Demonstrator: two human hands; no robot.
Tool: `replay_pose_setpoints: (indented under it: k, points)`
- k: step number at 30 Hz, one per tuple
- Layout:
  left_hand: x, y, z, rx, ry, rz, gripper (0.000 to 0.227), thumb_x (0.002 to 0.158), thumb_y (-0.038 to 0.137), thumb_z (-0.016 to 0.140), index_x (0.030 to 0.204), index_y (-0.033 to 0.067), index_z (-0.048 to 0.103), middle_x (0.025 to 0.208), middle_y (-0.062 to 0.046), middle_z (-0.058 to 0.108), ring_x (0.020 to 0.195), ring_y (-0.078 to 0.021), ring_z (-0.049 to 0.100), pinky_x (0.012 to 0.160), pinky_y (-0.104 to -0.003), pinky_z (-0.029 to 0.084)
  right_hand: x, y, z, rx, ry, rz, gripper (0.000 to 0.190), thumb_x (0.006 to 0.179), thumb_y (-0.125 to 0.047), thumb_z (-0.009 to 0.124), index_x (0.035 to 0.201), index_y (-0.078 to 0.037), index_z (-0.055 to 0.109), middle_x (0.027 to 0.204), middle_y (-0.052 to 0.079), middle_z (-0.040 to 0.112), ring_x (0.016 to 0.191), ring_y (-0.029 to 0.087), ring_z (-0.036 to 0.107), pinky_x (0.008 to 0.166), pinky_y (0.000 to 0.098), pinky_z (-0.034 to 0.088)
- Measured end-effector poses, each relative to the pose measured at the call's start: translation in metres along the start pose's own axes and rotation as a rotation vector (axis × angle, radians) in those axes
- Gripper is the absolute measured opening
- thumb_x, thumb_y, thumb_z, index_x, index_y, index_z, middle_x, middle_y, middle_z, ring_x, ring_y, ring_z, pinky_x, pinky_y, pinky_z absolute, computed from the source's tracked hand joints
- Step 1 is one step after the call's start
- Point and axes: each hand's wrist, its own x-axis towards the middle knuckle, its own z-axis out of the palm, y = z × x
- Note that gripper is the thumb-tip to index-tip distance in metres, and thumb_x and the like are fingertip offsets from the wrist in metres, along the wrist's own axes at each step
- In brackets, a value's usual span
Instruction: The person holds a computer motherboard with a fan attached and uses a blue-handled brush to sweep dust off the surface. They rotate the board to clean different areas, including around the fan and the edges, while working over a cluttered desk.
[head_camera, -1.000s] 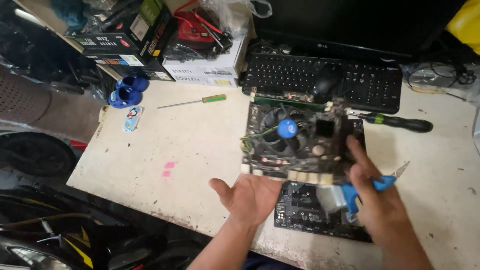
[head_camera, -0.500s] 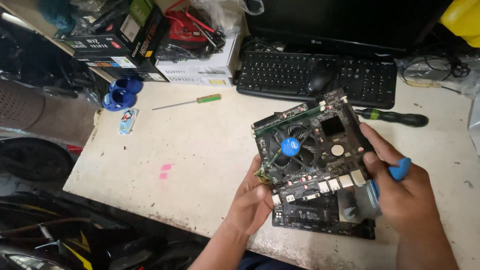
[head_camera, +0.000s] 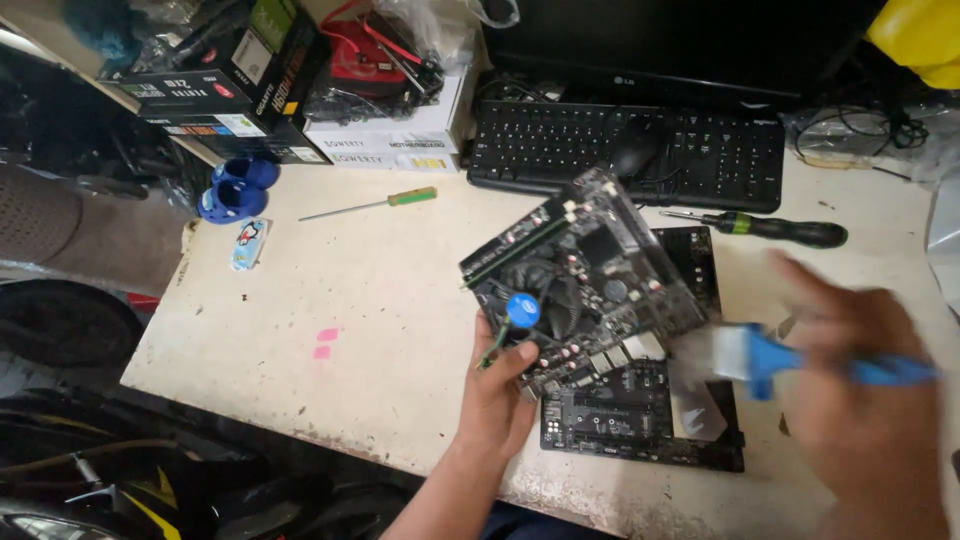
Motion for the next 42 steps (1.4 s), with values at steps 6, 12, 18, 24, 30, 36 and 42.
replay_pose_setpoints:
  k: [6, 12, 18, 24, 30, 36, 42]
  points:
    - [0.001, 0.021, 0.013, 0.020, -0.021, 0.157, 0.088, 0.068, -0.001, 0.077, 0.147, 0.0134, 0.040, 0.124, -0.021, 0.062, 0.110, -0.0350, 0.063, 0.098, -0.048, 0.051, -0.013, 0.030, -0.049, -0.131, -0.231, 0.112, 0.036, 0.055, 0.008, 0.075, 0.091, 0.009, 0.073, 0.051, 0.015, 0.065, 0.053, 0.023, 0.066, 0.140, 0.0389, 0.038]
    - [0.003, 0.019, 0.020, 0.061, 0.089, 0.220, 0.093, 0.068, -0.006, 0.077, 0.150, 0.0160, 0.039, 0.129, -0.020, 0.064, 0.114, -0.0351, 0.063, 0.099, -0.048, 0.052, -0.031, -0.027, -0.009, 0.344, -0.160, -0.160, 0.056, 0.073, -0.014, 0.067, 0.129, -0.017, 0.067, 0.080, 0.003, 0.071, 0.059, 0.010, 0.059, 0.054, 0.0250, 0.050]
    - [0.005, 0.021, 0.021, 0.191, 0.103, 0.355, 0.110, 0.068, 0.002, 0.082, 0.158, 0.0182, 0.022, 0.138, -0.016, 0.056, 0.119, -0.0267, 0.058, 0.104, -0.045, 0.049, -0.010, -0.032, 0.027, 0.289, -0.287, -0.182, 0.023, 0.086, -0.025, 0.070, 0.101, -0.013, 0.081, 0.103, 0.002, 0.084, 0.074, 0.012, 0.086, 0.067, 0.0249, 0.072]
    - [-0.002, 0.032, 0.042, 0.079, 0.310, 0.047, 0.086, 0.071, 0.012, 0.075, 0.150, 0.0259, 0.047, 0.105, -0.012, 0.066, 0.059, -0.0126, 0.048, 0.033, -0.022, 0.028, -0.025, 0.002, 0.061, 0.487, 0.231, -0.143, 0.045, 0.107, -0.033, 0.046, 0.126, 0.006, 0.058, 0.095, 0.023, 0.072, 0.073, 0.025, 0.075, 0.058, 0.0285, 0.063]
    - [0.018, 0.014, 0.022, -0.194, 0.200, 0.012, 0.043, 0.078, 0.012, 0.071, 0.120, 0.0050, 0.064, 0.113, -0.019, 0.071, 0.101, -0.0342, 0.067, 0.086, -0.046, 0.055, -0.029, -0.051, 0.048, 0.469, -0.455, 0.039, 0.036, 0.094, -0.036, 0.058, 0.098, -0.015, 0.086, 0.080, 0.002, 0.087, 0.062, 0.011, 0.083, 0.049, 0.0229, 0.060]
    - [0.014, 0.022, 0.027, -0.198, 0.275, -0.029, 0.053, 0.075, 0.013, 0.071, 0.127, 0.0084, 0.059, 0.123, -0.017, 0.068, 0.108, -0.0312, 0.065, 0.086, -0.038, 0.053, -0.044, -0.018, 0.066, 0.447, 0.172, -0.123, 0.039, 0.108, -0.036, 0.041, 0.112, -0.006, 0.065, 0.088, 0.014, 0.076, 0.073, 0.021, 0.076, 0.077, 0.0372, 0.064]
    - [0.019, 0.016, 0.014, -0.156, 0.307, -0.049, 0.025, 0.078, 0.015, 0.076, 0.101, 0.0117, 0.066, 0.100, -0.013, 0.073, 0.089, -0.0298, 0.068, 0.079, -0.041, 0.054, -0.023, -0.024, 0.069, 0.638, -0.343, -0.382, 0.032, 0.098, -0.030, 0.053, 0.081, -0.012, 0.073, 0.064, 0.000, 0.067, 0.043, 0.008, 0.053, 0.038, 0.0245, 0.042]
